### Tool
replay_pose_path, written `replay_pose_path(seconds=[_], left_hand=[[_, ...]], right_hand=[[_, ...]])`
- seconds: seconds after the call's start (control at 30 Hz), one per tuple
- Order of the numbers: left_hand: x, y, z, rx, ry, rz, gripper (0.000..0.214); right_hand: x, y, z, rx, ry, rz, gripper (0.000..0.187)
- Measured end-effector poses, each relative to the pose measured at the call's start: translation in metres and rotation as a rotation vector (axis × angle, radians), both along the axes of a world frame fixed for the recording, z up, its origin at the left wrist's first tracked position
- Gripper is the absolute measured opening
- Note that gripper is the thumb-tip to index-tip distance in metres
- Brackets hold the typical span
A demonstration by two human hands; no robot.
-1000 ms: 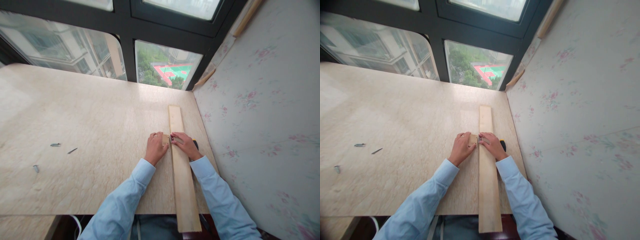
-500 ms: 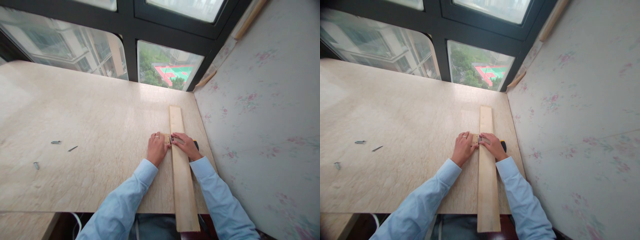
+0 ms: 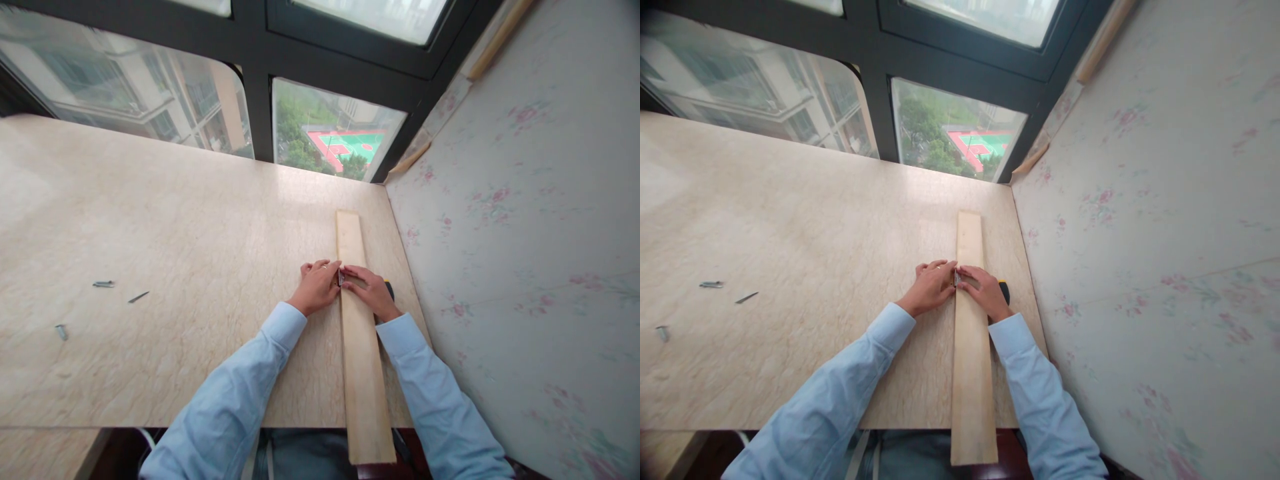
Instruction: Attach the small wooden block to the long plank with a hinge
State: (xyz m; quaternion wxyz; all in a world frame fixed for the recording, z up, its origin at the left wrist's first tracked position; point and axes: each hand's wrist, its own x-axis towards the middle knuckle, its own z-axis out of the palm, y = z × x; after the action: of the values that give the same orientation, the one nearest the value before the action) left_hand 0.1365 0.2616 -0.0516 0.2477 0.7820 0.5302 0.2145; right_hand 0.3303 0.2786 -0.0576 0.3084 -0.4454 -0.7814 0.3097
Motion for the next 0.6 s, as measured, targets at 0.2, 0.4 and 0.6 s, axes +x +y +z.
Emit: replay_pose_path(seconds=[0.2, 0.4, 0.6], left_hand=[[-0.0001, 0.0013, -0.001, 0.012, -0.056, 0.025, 0.058], [-0.0003, 0.0045, 0.0039, 0.036, -0.005, -0.009, 0.061], [0.0027, 0.0033, 0.0032, 0.092, 0.011, -0.026, 0.059]], right_hand=[[-0.001, -0.0023, 0.0001, -0.089, 0.058, -0.013, 0.04], [-0.0003, -0.0017, -0.0041, -0.139, 0.103, -0.03, 0.041], [0.0009, -0.0016, -0.0072, -0.162, 0.136, -0.034, 0.042]])
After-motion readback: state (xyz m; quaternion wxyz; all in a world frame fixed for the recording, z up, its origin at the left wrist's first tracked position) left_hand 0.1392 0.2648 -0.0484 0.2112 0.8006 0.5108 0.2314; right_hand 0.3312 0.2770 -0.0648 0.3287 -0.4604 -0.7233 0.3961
